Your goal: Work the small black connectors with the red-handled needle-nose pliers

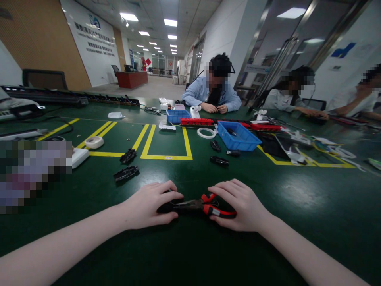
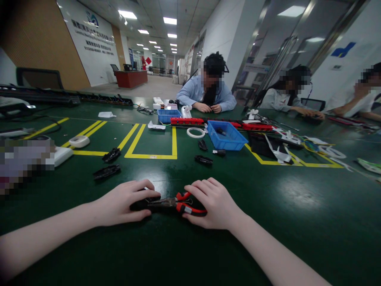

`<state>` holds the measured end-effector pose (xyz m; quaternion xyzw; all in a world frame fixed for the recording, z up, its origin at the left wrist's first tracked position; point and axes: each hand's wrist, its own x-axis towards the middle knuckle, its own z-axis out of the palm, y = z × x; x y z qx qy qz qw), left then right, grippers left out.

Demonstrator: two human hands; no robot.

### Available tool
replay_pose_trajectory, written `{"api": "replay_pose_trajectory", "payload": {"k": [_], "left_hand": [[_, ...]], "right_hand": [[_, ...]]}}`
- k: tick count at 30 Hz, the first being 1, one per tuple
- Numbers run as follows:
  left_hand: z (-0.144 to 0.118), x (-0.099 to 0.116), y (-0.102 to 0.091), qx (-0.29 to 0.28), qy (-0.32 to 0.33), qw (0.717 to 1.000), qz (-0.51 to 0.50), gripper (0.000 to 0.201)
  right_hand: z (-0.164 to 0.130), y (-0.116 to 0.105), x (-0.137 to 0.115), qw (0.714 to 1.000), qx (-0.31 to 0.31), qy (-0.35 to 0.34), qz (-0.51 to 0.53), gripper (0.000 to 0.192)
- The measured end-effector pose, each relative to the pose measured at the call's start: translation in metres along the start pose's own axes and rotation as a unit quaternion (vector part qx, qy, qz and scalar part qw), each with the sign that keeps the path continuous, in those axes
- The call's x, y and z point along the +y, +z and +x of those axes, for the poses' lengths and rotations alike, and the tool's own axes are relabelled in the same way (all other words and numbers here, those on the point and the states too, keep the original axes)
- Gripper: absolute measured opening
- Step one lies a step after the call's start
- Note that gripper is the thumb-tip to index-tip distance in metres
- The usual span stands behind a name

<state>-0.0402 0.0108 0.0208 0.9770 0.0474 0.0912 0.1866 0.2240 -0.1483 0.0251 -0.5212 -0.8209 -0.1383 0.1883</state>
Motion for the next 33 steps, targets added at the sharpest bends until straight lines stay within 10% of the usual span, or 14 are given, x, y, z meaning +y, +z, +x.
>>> {"api": "replay_pose_trajectory", "payload": {"k": [33], "left_hand": [[-0.0034,-0.0031,0.0051,0.040,0.016,0.999,-0.001,0.051]], "right_hand": [[-0.0017,0.0011,0.0024,1.000,0.010,0.001,0.001,0.050]]}}
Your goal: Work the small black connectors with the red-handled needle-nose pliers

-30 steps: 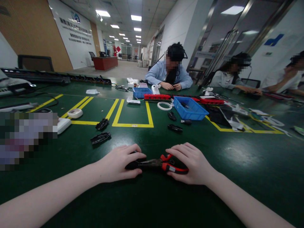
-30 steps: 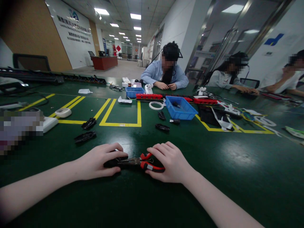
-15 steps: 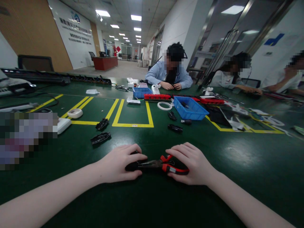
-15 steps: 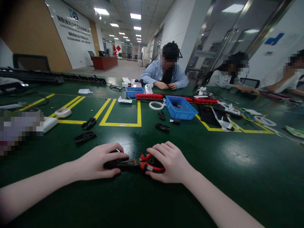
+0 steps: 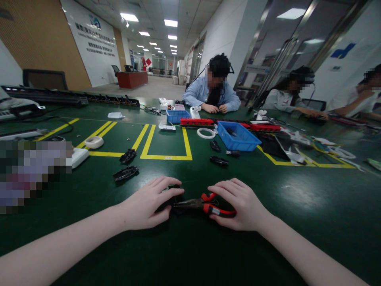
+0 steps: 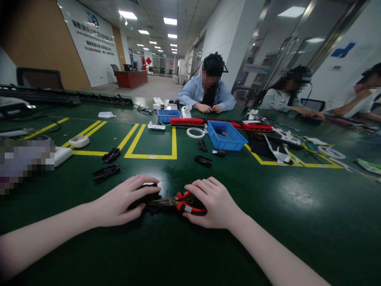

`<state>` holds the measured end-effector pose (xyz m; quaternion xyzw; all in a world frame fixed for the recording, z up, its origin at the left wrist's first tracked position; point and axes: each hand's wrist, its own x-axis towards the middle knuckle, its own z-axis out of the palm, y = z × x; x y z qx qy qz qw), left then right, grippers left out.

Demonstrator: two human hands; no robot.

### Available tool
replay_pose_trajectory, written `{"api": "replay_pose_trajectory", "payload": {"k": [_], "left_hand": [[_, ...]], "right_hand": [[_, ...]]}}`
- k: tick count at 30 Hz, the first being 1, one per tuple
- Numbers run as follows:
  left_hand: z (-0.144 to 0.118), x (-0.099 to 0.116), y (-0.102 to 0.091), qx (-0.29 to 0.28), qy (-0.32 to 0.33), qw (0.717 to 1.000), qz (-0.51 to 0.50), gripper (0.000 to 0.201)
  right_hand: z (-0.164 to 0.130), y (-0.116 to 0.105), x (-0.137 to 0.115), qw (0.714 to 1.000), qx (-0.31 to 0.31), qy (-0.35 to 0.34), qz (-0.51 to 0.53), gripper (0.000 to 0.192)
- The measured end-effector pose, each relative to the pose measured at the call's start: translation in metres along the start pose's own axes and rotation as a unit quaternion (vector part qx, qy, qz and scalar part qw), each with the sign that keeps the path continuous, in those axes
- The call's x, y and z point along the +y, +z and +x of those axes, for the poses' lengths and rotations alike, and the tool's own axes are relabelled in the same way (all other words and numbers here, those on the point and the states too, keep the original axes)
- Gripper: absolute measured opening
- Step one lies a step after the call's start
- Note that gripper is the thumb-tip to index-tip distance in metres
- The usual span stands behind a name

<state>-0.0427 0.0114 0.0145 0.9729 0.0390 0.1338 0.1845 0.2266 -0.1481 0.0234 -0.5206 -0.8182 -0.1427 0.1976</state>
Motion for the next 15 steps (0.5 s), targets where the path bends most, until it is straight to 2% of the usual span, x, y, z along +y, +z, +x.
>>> {"api": "replay_pose_trajectory", "payload": {"k": [5,15], "left_hand": [[-0.0004,0.0017,-0.0016,-0.005,-0.002,0.999,-0.034,0.051],[0.0024,0.0009,0.0002,0.008,0.034,0.999,-0.021,0.034]], "right_hand": [[0.0014,-0.0011,-0.0018,1.000,0.000,0.004,0.007,0.049],[0.0024,0.0008,-0.0013,1.000,-0.010,0.013,0.012,0.051]]}}
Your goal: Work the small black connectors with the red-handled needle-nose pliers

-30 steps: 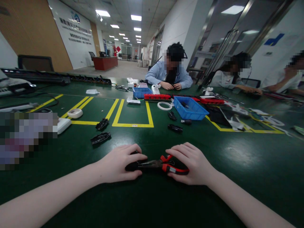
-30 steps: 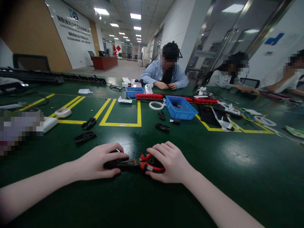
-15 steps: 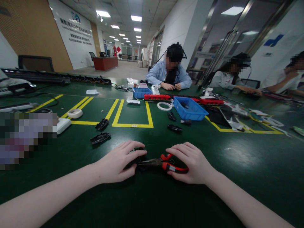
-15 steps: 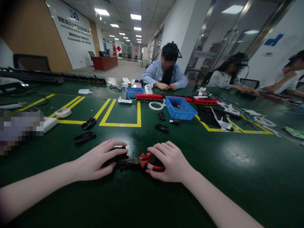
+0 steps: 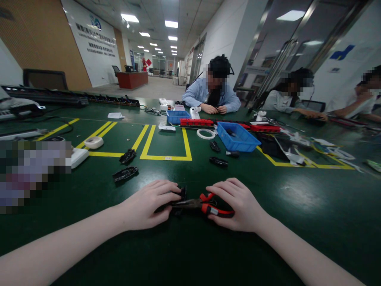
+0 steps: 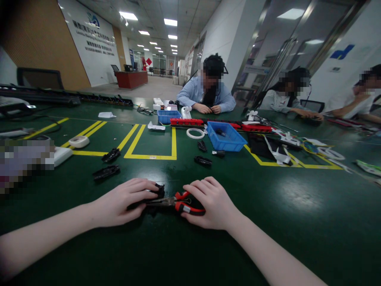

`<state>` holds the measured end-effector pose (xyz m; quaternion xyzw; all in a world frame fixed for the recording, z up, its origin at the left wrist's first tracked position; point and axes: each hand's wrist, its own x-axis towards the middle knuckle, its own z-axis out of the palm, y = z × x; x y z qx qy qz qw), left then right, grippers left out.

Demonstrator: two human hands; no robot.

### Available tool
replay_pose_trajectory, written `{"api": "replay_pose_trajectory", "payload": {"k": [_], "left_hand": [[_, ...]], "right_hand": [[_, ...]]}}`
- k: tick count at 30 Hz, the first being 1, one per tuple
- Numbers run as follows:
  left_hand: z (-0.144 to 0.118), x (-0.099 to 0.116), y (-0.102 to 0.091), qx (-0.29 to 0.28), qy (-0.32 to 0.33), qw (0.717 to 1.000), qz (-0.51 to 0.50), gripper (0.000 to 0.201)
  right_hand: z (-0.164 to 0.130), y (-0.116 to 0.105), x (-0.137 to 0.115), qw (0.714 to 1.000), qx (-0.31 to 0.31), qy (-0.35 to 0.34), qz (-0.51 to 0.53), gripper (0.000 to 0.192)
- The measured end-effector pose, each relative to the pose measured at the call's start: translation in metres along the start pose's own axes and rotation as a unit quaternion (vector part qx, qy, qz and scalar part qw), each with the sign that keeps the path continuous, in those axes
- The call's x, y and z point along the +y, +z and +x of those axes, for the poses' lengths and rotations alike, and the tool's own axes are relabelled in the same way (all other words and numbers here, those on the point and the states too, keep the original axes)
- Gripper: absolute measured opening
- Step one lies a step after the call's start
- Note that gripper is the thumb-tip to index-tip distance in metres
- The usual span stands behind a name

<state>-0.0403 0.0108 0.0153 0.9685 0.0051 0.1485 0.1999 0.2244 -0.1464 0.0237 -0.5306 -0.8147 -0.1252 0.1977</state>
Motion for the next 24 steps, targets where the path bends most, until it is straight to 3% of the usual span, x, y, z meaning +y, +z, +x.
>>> {"api": "replay_pose_trajectory", "payload": {"k": [4,11,24], "left_hand": [[0.0009,0.0025,-0.0020,-0.008,0.006,1.000,0.009,0.032],[0.0022,0.0018,-0.0018,-0.026,-0.016,0.999,0.018,0.026],[-0.0002,-0.0027,0.0022,0.006,0.004,1.000,-0.003,0.018]], "right_hand": [[0.0004,-0.0004,-0.0008,1.000,-0.014,0.006,0.005,0.051],[0.0033,-0.0021,-0.0042,0.992,-0.118,0.035,0.028,0.049],[0.0031,0.0001,-0.0083,0.994,-0.077,0.059,0.040,0.046]]}}
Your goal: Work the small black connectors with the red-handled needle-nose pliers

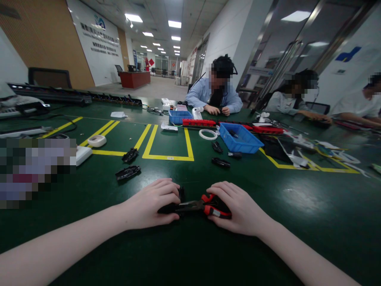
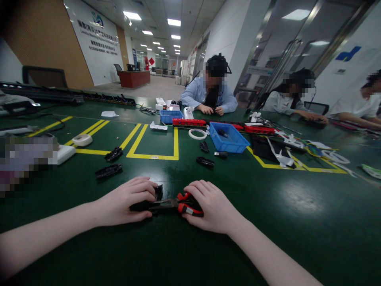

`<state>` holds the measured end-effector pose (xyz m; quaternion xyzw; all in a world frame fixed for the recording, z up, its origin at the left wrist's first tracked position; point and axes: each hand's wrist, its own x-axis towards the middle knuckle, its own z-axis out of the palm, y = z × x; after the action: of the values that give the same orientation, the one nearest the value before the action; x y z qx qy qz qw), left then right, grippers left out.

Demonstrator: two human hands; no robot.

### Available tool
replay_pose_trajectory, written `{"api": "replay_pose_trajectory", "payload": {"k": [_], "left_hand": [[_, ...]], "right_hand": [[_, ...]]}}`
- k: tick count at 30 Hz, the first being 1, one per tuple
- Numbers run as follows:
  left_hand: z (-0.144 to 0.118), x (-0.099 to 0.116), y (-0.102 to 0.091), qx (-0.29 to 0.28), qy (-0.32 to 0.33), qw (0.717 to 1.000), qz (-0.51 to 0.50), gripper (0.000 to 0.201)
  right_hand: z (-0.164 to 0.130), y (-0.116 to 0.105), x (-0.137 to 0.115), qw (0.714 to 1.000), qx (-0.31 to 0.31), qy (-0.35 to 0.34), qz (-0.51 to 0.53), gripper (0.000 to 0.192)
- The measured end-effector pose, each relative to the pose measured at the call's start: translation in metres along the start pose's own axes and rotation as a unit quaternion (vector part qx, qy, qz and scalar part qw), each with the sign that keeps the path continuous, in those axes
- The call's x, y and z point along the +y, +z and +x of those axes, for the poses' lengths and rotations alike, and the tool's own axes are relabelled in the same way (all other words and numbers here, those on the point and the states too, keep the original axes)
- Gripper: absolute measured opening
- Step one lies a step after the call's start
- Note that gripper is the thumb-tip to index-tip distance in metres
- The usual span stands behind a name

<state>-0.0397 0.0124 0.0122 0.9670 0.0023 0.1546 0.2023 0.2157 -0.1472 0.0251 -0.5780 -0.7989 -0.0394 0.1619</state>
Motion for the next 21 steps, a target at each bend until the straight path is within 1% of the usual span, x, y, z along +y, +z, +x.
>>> {"api": "replay_pose_trajectory", "payload": {"k": [5,7,10,16,21], "left_hand": [[0.0007,-0.0008,-0.0002,0.013,-0.021,1.000,0.007,0.017],[0.0004,-0.0019,-0.0002,0.021,-0.029,0.999,0.007,0.017],[-0.0001,-0.0024,-0.0004,0.024,-0.033,0.999,0.004,0.018],[-0.0003,-0.0013,-0.0009,0.029,-0.037,0.999,0.004,0.017],[-0.0006,-0.0015,0.0006,0.032,-0.033,0.999,0.015,0.016]], "right_hand": [[-0.0004,0.0016,0.0007,0.999,0.035,-0.012,-0.033,0.045],[-0.0008,0.0019,0.0015,0.998,0.040,-0.018,-0.043,0.044],[-0.0019,0.0027,0.0026,0.998,0.045,-0.022,-0.044,0.044],[-0.0036,0.0047,0.0026,0.994,0.085,-0.044,-0.057,0.042],[-0.0028,0.0047,0.0004,0.994,0.085,-0.038,-0.049,0.041]]}}
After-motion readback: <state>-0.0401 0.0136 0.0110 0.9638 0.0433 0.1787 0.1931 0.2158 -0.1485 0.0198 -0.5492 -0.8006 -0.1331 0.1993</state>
